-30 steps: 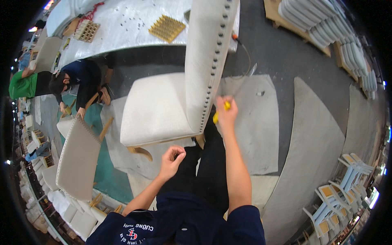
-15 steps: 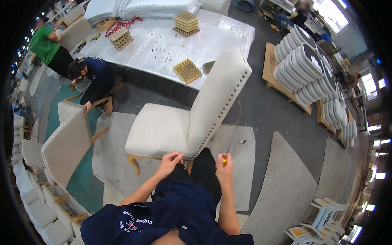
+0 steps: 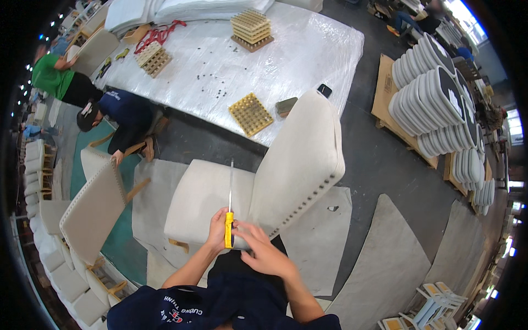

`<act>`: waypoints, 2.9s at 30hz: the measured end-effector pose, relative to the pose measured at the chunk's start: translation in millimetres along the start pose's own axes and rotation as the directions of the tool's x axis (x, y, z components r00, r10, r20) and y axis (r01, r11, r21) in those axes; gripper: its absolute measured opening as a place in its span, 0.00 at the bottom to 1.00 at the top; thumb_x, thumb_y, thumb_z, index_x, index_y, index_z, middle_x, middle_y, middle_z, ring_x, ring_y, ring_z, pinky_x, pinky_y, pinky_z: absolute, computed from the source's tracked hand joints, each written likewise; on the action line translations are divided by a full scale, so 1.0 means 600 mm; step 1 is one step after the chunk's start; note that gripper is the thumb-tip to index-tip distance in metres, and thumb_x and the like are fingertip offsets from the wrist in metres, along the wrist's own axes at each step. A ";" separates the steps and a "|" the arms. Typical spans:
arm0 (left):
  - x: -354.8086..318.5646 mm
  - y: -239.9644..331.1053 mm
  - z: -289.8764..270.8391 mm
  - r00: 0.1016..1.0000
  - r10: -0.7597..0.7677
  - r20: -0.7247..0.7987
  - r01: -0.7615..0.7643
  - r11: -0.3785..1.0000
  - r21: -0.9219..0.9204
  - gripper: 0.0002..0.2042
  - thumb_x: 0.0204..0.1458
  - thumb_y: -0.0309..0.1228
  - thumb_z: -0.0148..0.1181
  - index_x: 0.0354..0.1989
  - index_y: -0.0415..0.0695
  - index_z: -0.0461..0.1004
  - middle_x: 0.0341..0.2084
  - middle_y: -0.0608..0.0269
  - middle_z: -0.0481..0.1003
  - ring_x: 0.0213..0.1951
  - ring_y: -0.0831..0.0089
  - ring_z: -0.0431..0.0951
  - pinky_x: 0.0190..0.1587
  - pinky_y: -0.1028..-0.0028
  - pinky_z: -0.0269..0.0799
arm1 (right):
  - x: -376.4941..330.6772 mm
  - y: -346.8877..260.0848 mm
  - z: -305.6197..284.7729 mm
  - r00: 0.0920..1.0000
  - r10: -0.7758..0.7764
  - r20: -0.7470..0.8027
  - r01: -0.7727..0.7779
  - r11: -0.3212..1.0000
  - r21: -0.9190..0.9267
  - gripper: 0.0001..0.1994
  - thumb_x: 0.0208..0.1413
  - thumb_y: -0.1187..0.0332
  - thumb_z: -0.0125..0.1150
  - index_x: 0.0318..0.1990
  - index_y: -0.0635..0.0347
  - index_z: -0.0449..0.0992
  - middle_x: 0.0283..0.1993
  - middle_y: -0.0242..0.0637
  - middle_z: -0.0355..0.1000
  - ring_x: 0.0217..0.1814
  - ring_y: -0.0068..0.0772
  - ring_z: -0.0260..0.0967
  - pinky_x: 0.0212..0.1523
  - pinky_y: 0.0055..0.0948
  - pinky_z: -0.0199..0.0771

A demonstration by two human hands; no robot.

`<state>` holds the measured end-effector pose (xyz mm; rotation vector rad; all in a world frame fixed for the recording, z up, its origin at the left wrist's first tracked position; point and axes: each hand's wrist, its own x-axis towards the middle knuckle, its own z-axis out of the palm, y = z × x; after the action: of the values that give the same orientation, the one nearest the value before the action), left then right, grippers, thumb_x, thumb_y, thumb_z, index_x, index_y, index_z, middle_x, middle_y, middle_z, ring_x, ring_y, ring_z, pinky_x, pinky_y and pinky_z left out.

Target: The person assembles a white upholstered chair by attaching a yellow plastic template to the backrest using a pneumatic nail gun. They then use a brush to clean the surface and a screwdriver to adjust the upholstery. The person works in a factory setting with other workers visible in the background.

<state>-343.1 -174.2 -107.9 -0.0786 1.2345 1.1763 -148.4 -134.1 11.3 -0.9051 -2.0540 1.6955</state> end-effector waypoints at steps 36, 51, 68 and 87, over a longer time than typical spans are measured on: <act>0.896 0.251 0.477 0.778 0.626 -0.053 -0.457 0.621 0.637 0.11 0.66 0.32 0.53 0.41 0.39 0.78 0.27 0.60 0.78 0.30 0.70 0.80 0.33 0.69 0.76 | 0.273 0.617 -0.582 0.668 0.552 -0.499 -0.709 0.675 -0.202 0.16 0.65 0.61 0.53 0.52 0.65 0.70 0.47 0.63 0.77 0.50 0.66 0.76 0.46 0.52 0.74; 0.307 -0.027 0.016 0.878 0.458 -0.138 -0.126 0.499 0.857 0.06 0.65 0.27 0.55 0.41 0.36 0.75 0.29 0.53 0.76 0.30 0.67 0.76 0.36 0.68 0.72 | 0.516 0.285 -0.760 0.903 -0.123 -0.412 -0.065 0.909 -0.412 0.18 0.60 0.73 0.67 0.56 0.69 0.73 0.46 0.39 0.79 0.46 0.27 0.75 0.49 0.28 0.74; 0.168 -0.097 -0.081 0.949 0.234 -0.211 0.099 0.415 0.905 0.06 0.65 0.32 0.53 0.40 0.49 0.78 0.29 0.60 0.77 0.41 0.57 0.70 0.51 0.59 0.58 | 0.835 0.367 -0.517 0.972 0.118 0.204 0.044 0.759 -0.649 0.17 0.48 0.71 0.71 0.45 0.66 0.76 0.38 0.53 0.79 0.44 0.57 0.78 0.46 0.43 0.76; 0.492 0.173 0.035 0.834 0.526 -0.169 -0.493 0.847 0.199 0.07 0.65 0.33 0.60 0.39 0.44 0.74 0.31 0.66 0.78 0.37 0.78 0.77 0.42 0.75 0.70 | 0.722 0.251 -0.614 0.988 0.016 -0.153 -0.068 0.939 -0.337 0.20 0.57 0.70 0.68 0.55 0.68 0.73 0.45 0.49 0.79 0.47 0.41 0.79 0.49 0.35 0.76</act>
<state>-442.9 76.5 -267.9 0.2597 1.5945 1.5634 -205.6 439.5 -106.6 -1.1504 -2.2778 1.2638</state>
